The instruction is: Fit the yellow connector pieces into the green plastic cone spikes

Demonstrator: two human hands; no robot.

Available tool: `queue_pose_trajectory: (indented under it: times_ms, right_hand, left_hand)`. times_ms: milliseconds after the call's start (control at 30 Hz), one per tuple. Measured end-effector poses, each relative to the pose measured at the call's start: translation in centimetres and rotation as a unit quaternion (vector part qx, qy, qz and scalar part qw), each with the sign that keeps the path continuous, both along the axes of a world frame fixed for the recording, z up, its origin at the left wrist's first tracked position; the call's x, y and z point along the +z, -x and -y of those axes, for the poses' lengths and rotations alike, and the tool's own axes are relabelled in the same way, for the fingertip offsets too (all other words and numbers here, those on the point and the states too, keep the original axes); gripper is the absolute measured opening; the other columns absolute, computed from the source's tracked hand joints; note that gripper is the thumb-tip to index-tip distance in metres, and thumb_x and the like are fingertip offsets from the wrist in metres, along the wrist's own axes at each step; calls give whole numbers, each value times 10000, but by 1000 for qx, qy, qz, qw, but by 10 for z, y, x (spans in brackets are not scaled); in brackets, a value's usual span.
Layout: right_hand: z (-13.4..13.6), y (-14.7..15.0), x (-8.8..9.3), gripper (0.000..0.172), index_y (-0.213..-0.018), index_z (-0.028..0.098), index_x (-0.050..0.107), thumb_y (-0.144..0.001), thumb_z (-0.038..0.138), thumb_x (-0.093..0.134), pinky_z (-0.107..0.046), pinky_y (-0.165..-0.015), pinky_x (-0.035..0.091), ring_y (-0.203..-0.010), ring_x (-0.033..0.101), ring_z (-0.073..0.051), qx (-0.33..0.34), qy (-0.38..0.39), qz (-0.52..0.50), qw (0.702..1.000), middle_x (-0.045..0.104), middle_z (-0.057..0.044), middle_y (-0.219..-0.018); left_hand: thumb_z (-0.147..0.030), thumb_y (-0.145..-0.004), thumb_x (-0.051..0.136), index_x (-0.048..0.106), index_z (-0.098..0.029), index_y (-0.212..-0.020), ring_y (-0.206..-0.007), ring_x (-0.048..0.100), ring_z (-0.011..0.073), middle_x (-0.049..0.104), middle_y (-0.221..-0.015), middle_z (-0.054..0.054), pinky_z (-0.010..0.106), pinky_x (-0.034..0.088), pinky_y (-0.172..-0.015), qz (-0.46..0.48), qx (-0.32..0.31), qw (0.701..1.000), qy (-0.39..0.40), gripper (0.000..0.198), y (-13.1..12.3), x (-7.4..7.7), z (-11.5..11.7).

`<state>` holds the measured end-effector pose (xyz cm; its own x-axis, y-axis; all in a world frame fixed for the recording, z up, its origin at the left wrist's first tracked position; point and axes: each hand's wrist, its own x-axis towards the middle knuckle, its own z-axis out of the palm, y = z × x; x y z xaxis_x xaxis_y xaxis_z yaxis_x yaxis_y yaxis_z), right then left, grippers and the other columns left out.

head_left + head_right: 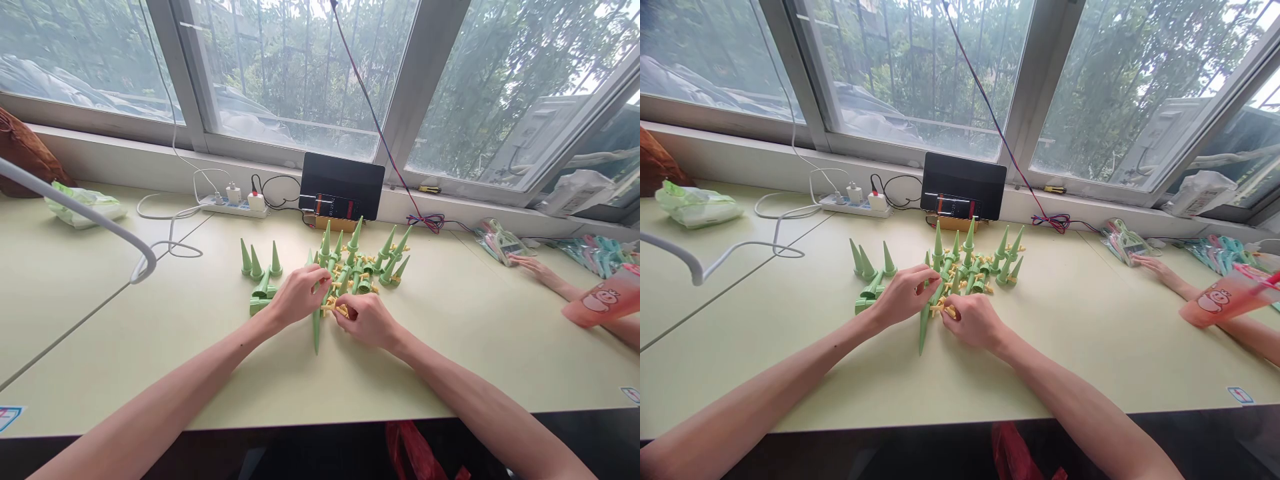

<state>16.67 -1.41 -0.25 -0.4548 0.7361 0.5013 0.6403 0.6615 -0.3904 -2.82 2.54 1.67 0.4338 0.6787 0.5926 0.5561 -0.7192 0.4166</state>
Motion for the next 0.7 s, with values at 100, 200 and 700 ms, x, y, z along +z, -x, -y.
queue_pose_trajectory:
  times_ms: [100, 200, 700]
  right_hand:
    - [0, 0, -1, 112, -739, 183, 645, -828, 167, 580, -226, -500, 320, -440, 373, -93, 3, -13, -19, 1000, 471, 58, -489]
    - [-1, 0, -1, 125, -764, 182, 663, -843, 194, 568, -223, -497, 342, -428, 369, -93, 9, -24, -38, 999, 454, 62, -471]
    - [2, 1, 2, 163, -899, 164, 713, -900, 213, 557, -213, -500, 405, -409, 464, -93, 33, -45, -79, 995, 502, 65, -445]
  left_hand:
    - [-191, -901, 524, 643, -175, -779, -499, 439, 84, 614, -668, -8, 234, 398, -563, 11, -9, 1000, 2, 171, -1, 1, 0]
    - [-225, -897, 532, 642, -178, -769, -454, 394, 74, 557, -561, -42, 221, 395, -546, 23, -15, 999, 16, 175, -2, 2, 1]
    - [-305, -890, 559, 660, -162, -804, -407, 339, 44, 653, -623, -7, 192, 310, -417, 68, -69, 983, 156, 195, -7, 10, 12]
